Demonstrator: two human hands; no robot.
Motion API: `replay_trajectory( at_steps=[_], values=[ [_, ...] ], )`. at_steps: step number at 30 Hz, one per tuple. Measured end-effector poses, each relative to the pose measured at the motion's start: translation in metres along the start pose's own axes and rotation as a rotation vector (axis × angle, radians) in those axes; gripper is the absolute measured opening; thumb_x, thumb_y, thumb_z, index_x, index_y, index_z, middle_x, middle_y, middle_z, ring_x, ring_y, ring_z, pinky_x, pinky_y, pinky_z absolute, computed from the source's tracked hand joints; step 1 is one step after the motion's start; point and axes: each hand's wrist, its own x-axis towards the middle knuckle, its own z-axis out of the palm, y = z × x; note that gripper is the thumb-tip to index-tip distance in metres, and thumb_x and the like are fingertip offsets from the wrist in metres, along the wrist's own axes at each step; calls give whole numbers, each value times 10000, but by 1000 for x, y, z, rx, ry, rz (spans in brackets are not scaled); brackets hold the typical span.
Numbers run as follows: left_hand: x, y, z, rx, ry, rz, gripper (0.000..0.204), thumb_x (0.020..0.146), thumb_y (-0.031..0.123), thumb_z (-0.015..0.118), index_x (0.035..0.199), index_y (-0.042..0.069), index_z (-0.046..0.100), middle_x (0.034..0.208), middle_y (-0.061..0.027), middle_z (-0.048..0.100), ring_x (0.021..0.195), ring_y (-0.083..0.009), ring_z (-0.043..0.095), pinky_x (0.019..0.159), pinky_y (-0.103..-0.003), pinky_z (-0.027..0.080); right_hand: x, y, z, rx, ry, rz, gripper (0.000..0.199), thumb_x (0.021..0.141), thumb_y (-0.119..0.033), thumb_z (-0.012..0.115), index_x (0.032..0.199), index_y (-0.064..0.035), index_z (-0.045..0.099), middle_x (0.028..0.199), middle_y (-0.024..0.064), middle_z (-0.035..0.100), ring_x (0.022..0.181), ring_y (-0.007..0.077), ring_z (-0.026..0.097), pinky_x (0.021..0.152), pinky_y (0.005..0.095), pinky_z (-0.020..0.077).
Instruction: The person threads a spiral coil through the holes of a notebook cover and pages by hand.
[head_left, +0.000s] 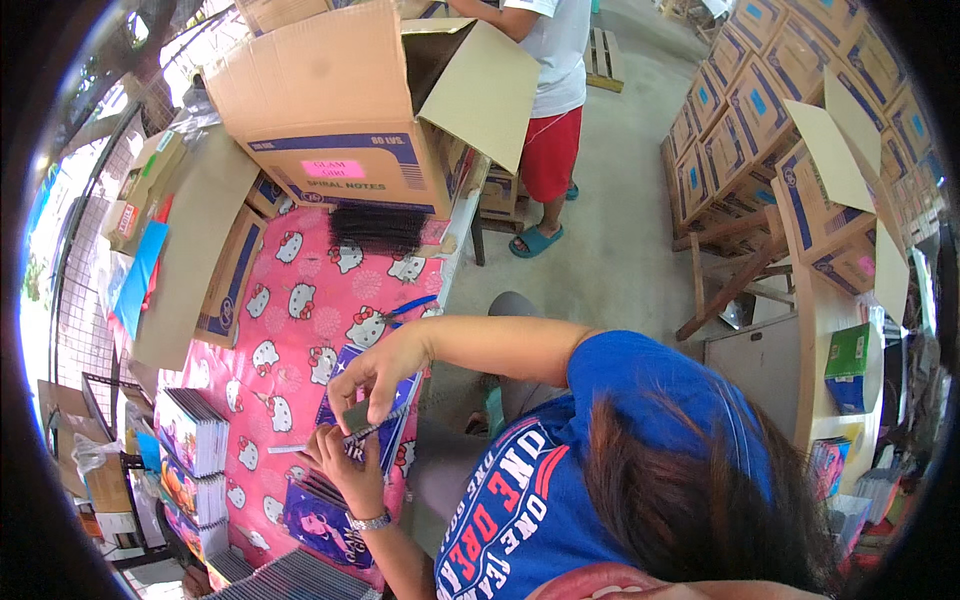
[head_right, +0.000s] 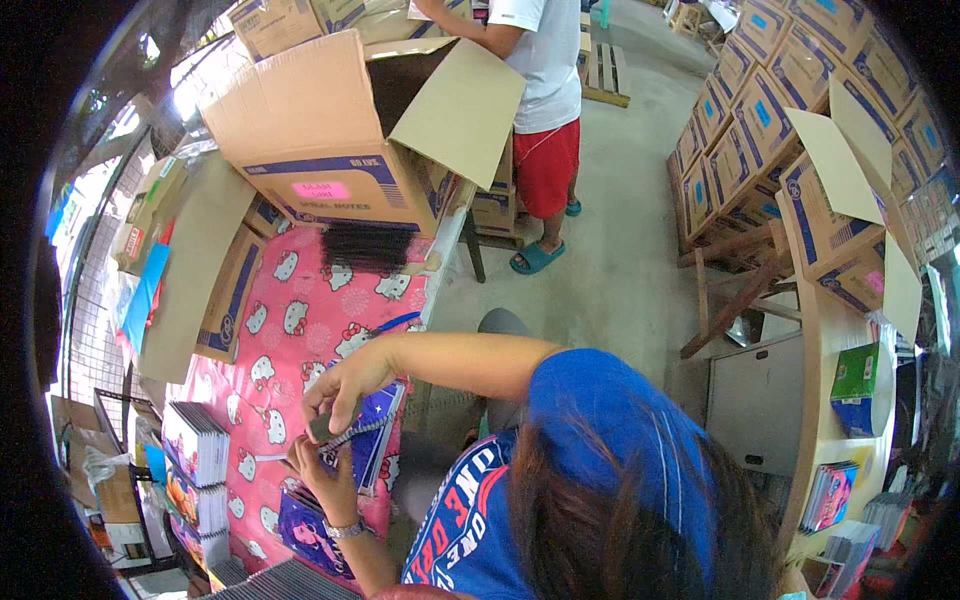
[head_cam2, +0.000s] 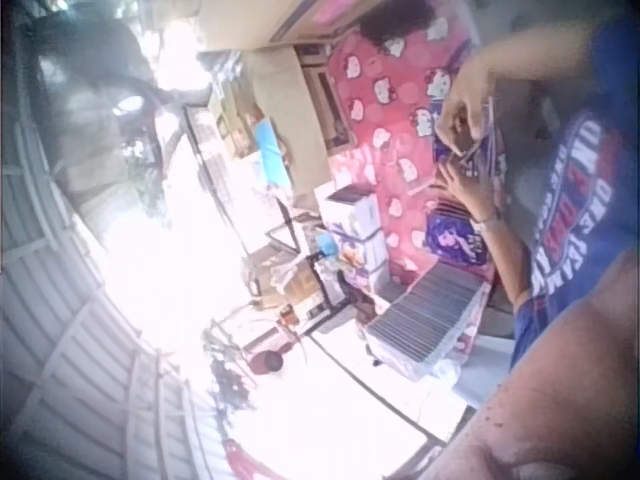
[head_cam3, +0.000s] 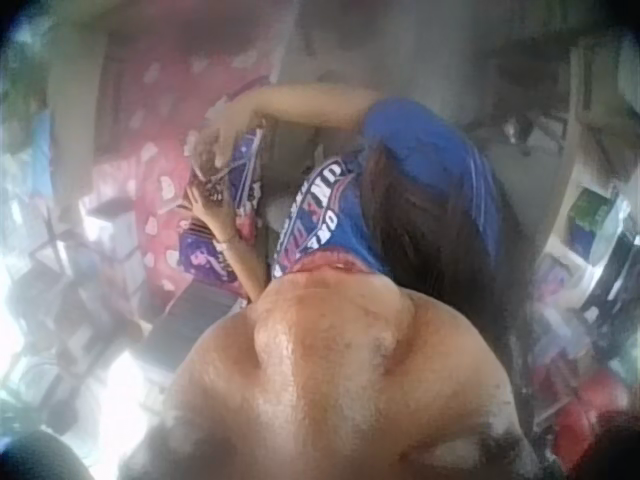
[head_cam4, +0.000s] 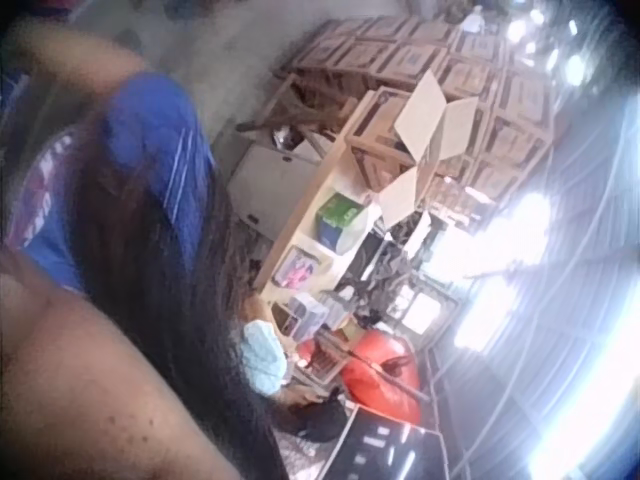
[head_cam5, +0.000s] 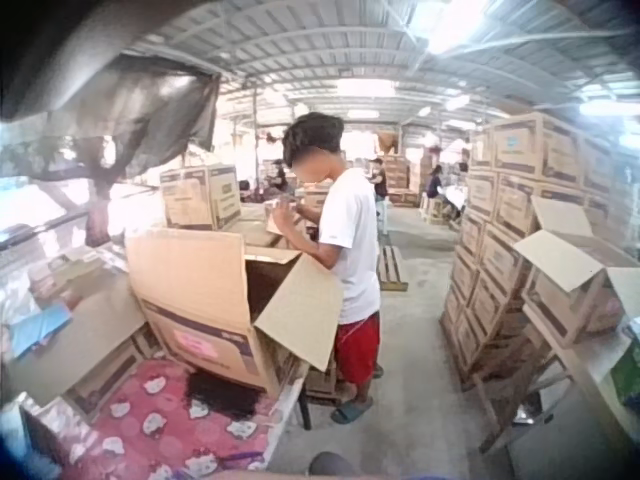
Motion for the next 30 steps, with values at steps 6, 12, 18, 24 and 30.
replay_trajectory(
  at_steps=[6, 12, 18, 24, 30],
  values=[
    [-1, -5, 0, -9, -30, -73, 389, 712, 193, 782, 1020, 84, 571, 1051, -78, 591, 1128, -313, 519, 1153, -616, 83, 5, -6, -12, -297, 2, 102, 522, 812, -377, 769, 1193, -47, 632, 1039, 47, 590, 995, 167, 556, 875, 325, 433],
    [13, 3, -3, -50, 54, -23, 297, 728, 95, 778, 919, 35, 559, 978, -95, 584, 1000, -311, 510, 1011, -465, 348, 1, 8, -19, 233, 253, 40, 478, 867, -314, 726, 1246, -57, 589, 1026, 15, 608, 967, 122, 554, 853, 288, 445],
    [14, 2, -3, -204, 93, -80, 297, 697, -17, 761, 891, 25, 541, 939, -96, 555, 986, -292, 495, 920, -397, 394, -9, -4, -21, 13, 241, 197, 403, 889, -300, 721, 1177, -51, 589, 994, -11, 612, 911, 83, 556, 804, 257, 475],
    [17, -3, -14, -217, -60, -135, 285, 728, 6, 749, 935, 17, 555, 984, -95, 571, 1022, -293, 493, 934, -388, 401, -8, -8, -18, -9, 175, 203, 437, 880, -324, 734, 1189, -50, 592, 1000, 6, 620, 928, 98, 569, 809, 272, 481],
    [16, -2, -18, 220, 31, 139, 363, 768, 211, 749, 1089, 83, 639, 1137, -86, 591, 1082, -314, 498, 1027, -530, 316, -2, 0, -12, -237, 200, 206, 495, 867, -358, 743, 1227, -55, 589, 1094, 58, 613, 1017, 144, 557, 885, 311, 458]
  ],
)
